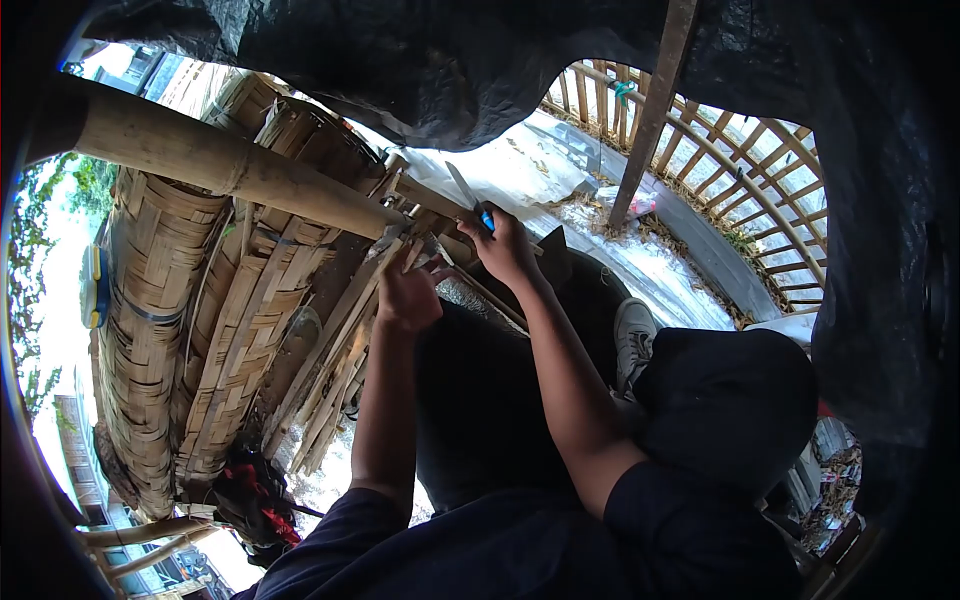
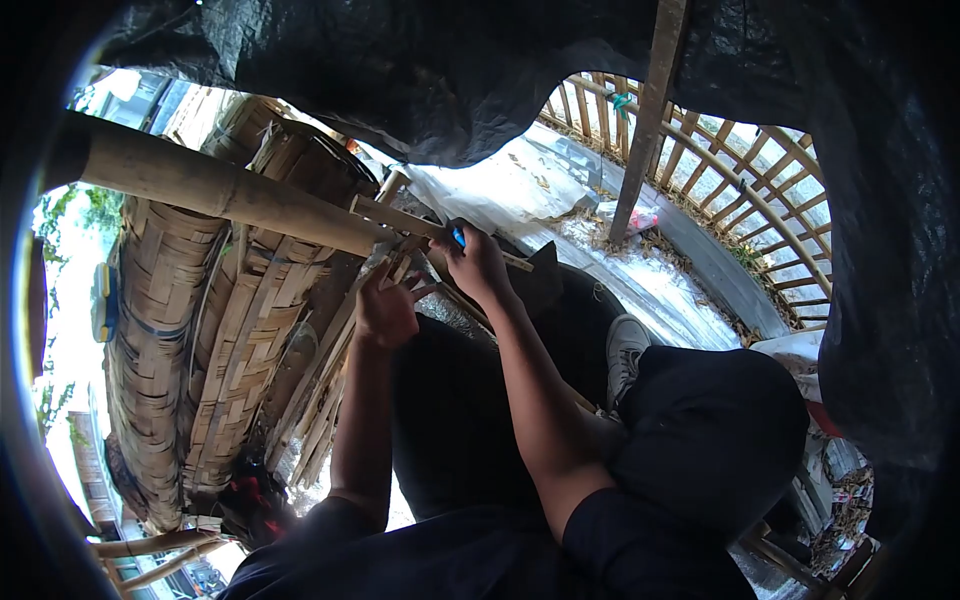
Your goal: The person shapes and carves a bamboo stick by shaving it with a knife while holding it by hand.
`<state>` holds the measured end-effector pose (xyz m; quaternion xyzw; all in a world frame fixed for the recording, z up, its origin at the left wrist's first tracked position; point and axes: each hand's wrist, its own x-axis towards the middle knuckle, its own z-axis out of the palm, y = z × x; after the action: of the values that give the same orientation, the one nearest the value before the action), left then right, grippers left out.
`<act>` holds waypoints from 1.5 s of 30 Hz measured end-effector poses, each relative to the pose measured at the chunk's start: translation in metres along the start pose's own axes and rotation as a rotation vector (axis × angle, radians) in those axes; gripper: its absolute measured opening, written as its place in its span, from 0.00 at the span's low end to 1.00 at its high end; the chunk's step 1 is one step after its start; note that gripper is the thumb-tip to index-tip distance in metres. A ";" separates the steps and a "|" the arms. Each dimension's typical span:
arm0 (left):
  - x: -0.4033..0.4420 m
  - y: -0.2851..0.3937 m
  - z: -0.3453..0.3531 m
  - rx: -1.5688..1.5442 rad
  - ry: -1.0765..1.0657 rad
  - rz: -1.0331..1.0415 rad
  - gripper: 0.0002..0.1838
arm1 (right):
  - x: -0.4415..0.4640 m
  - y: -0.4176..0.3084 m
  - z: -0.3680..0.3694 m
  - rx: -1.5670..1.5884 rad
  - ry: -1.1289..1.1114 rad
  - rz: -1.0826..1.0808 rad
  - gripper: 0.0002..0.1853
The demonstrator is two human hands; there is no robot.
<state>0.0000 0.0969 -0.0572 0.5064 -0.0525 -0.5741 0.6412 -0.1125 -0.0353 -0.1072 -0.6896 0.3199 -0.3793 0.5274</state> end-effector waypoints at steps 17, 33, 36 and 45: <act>-0.028 -0.003 -0.021 2.489 -0.132 0.728 0.15 | -0.002 0.007 0.007 0.088 0.081 -0.138 0.18; -0.099 -0.021 0.022 2.005 -0.704 0.495 0.30 | 0.004 0.004 -0.008 0.035 0.030 -0.036 0.20; -0.075 -0.023 0.011 2.152 -0.632 0.512 0.30 | 0.002 0.002 -0.012 -0.002 0.019 -0.010 0.19; 0.025 0.057 0.036 0.871 0.081 0.678 0.41 | 0.003 -0.010 -0.015 0.129 0.045 0.045 0.11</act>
<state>0.0243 0.0463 -0.0126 0.7013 -0.4206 -0.2407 0.5228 -0.1235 -0.0425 -0.0949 -0.6383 0.3220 -0.4024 0.5717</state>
